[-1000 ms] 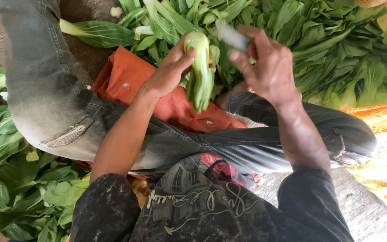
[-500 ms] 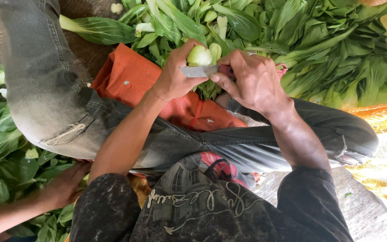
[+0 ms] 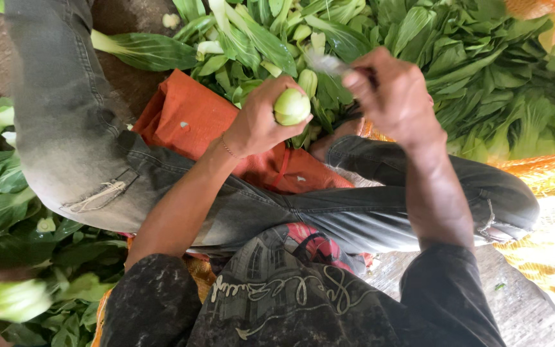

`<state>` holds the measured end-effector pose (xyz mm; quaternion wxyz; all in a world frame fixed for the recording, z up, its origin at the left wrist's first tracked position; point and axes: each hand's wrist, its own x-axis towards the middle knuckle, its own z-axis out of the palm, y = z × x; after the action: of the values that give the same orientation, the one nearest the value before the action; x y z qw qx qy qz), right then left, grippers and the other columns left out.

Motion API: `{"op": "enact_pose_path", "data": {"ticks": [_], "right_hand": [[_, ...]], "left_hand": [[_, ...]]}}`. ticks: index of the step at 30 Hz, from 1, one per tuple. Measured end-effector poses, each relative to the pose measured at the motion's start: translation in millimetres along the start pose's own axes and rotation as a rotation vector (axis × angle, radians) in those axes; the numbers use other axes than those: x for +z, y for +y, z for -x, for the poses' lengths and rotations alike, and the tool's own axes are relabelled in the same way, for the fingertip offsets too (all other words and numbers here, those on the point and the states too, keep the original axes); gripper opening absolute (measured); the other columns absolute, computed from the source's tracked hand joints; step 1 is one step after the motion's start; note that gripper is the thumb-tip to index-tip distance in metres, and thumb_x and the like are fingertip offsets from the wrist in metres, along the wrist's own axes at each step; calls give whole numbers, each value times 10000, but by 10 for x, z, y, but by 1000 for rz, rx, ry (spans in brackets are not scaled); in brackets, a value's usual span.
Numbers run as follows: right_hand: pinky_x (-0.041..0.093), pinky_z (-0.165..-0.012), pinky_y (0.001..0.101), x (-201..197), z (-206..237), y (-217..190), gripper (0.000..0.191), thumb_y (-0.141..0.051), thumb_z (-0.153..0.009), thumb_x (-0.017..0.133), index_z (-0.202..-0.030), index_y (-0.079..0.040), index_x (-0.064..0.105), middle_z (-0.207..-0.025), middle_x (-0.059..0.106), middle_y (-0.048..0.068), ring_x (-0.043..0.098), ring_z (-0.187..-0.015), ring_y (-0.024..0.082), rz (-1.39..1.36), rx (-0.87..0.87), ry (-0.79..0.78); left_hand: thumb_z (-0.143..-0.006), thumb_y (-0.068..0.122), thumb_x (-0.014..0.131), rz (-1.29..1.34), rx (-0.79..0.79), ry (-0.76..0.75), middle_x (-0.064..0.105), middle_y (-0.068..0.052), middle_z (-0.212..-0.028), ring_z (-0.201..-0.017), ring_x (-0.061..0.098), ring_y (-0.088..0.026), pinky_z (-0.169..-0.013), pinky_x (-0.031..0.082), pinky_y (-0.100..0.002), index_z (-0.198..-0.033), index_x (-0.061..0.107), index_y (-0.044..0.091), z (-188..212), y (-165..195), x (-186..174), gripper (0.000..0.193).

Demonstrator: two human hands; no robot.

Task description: The person sits on the floor among piles of bok choy and uses a small knife to trim the root ends off the vegetables one at a time, discarding trimmed leaves and stems onto the floor and reaching into the pile for the next head.

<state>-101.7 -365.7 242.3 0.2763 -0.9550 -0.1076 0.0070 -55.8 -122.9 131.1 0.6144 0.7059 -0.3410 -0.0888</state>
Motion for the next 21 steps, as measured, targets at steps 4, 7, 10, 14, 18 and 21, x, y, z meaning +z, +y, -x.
{"op": "enact_pose_path", "data": {"ticks": [4,7,10,14,18,21], "right_hand": [[453,-522,334,-1,2,-10,466,-402,-1056,643,-1260,16,609,-747,618,70,587,-593,189,-191,61,-53],[494,-573,365,210,-1,-227,575,-466,-907,756,-1262,-33,625,-764,624,122,618,-648,240,-194,62,-198],[504,-639,429,426,-164,-302,542,-488,-815,773,-1198,-120,665,-749,671,135,659,-671,287,-50,382,-464],[551,-792,481,495,-385,-68,508,-532,-875,718,-1139,-102,669,-913,753,154,725,-864,342,244,560,-684],[566,-886,497,515,-473,269,420,-481,-913,661,-1083,-113,770,-1015,754,147,740,-972,345,532,589,-982],[534,-827,506,377,-635,699,312,-222,-938,619,-1195,-56,677,-1214,659,217,655,-1011,434,415,339,-471]], "left_hand": [[-854,231,892,-24,-74,-76,703,-103,-1116,-1040,692,-303,-915,549,-408,-1208,608,98,26,-148,106,473],[-858,335,864,183,-145,-172,662,-142,-1183,-1085,669,-307,-935,523,-420,-1489,352,5,81,-264,239,877],[-828,423,918,370,-82,-230,666,-185,-1284,-1286,586,-361,-1112,413,-472,-1560,107,-70,110,-382,295,1198],[-644,504,956,-266,-346,-521,598,-228,-1256,-1212,569,-383,-1039,479,-445,-1348,406,-82,25,-691,-41,1069],[-609,412,923,-718,-572,-469,637,-195,-1218,-1143,595,-408,-917,490,-541,-1156,603,3,61,-939,-383,755],[-728,512,864,-565,-558,-496,677,-239,-1133,-1058,649,-413,-929,511,-501,-1091,633,-9,67,-1013,-386,675]]}}
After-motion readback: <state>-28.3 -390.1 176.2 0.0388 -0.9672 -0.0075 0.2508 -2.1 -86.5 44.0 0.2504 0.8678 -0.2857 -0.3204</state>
